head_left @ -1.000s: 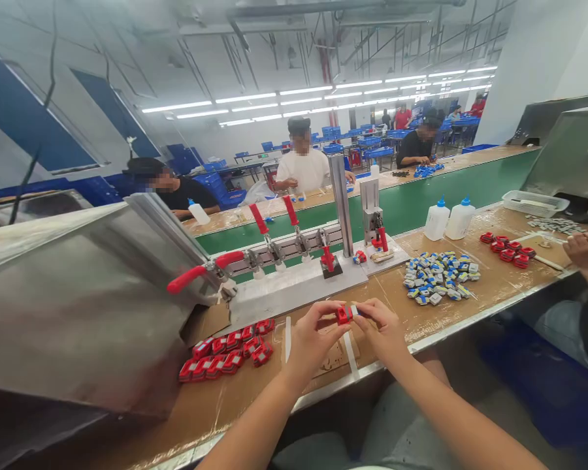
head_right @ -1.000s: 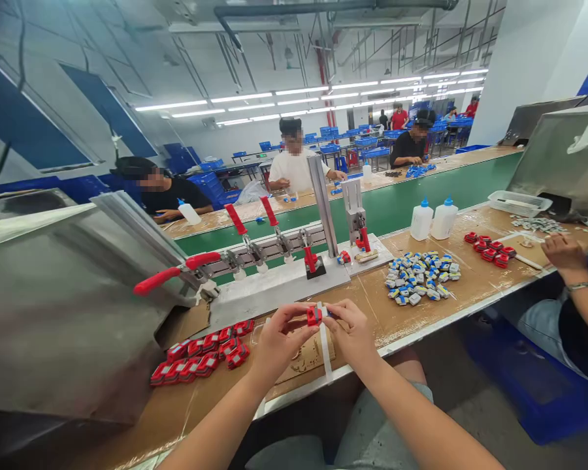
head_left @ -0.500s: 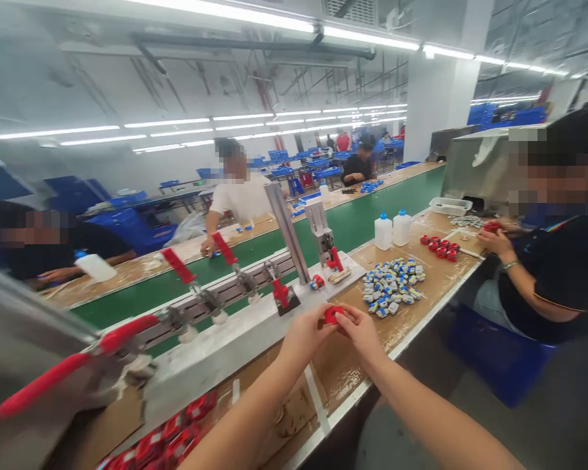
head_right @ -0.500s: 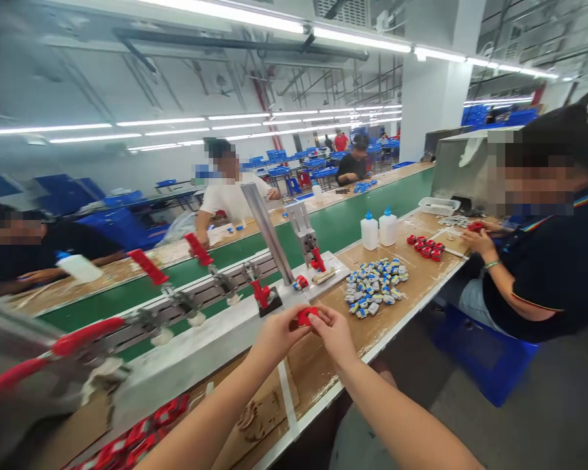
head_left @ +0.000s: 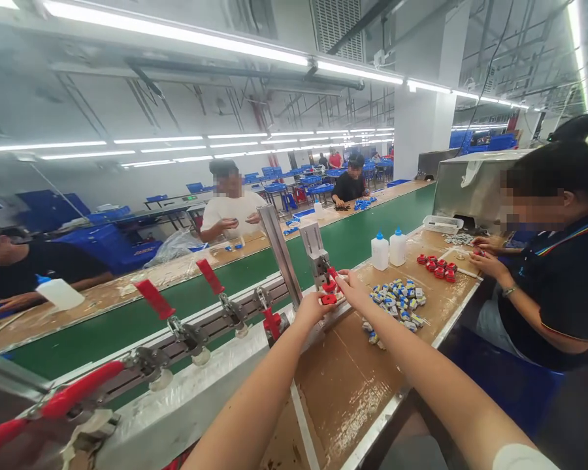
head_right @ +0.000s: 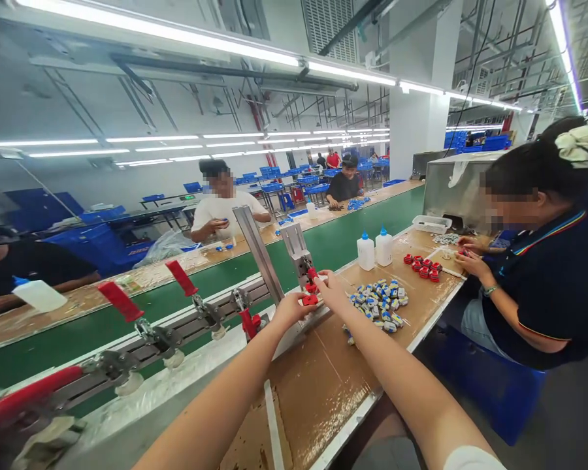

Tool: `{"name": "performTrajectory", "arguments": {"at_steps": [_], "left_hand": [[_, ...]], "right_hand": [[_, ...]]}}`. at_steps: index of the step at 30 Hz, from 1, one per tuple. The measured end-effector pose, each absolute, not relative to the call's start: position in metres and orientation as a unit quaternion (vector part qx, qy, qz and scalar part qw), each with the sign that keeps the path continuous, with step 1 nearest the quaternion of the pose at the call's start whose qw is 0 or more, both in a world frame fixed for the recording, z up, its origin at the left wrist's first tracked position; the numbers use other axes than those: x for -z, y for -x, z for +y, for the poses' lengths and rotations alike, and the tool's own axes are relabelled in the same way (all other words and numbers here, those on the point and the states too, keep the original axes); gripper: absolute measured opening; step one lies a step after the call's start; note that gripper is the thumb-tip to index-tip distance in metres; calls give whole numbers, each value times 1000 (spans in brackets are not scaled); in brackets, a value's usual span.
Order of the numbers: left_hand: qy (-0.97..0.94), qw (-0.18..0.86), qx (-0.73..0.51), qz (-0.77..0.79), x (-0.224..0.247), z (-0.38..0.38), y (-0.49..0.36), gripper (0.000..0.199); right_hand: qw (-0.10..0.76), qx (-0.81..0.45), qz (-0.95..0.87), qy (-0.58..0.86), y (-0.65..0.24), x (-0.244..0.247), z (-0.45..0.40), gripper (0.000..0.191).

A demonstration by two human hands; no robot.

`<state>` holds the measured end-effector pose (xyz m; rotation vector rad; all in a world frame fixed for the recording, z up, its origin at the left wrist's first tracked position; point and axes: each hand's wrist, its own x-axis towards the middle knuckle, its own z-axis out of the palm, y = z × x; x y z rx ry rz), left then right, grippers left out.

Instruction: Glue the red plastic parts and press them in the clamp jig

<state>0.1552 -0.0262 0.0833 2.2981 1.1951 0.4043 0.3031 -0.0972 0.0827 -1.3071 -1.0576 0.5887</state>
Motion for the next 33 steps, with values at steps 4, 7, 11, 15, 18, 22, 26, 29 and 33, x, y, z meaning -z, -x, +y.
{"name": "performTrajectory", "arguments": {"at_steps": [4, 7, 11, 15, 18, 22, 26, 29, 33], "left_hand": [[-855, 259, -164, 418, -78, -16, -170, 34], [-852, 245, -178, 428, -76, -10, -175, 36], [-831, 238, -184, 468, -74, -2, -180, 30], [-801, 280, -184, 496, -72, 5, -186, 27], [-783, 317, -188, 501, -72, 11, -188, 28], [-778, 330, -191, 499, -71, 17, -186, 36], [-784, 339, -192, 483, -66, 20, -188, 37], [-787, 346, -192, 473, -64, 19, -191, 33], [-795, 325, -194, 475, -66, 17, -193, 33]], "right_hand": [[668, -265, -486, 497, -300, -108, -108, 48], [701, -274, -489, 441, -299, -128, -111, 50], [713, -262, -472, 446, -297, -146, -110, 54], [714, -261, -469, 449, -293, -146, -110, 56], [715, -292, -453, 446, -293, -129, -111, 52], [699, -337, -429, 462, -294, -96, -116, 46], [697, -330, -431, 469, -294, -77, -120, 52], [691, -324, -431, 481, -294, -76, -116, 64], [627, -261, -489, 548, -299, -72, -112, 59]]}}
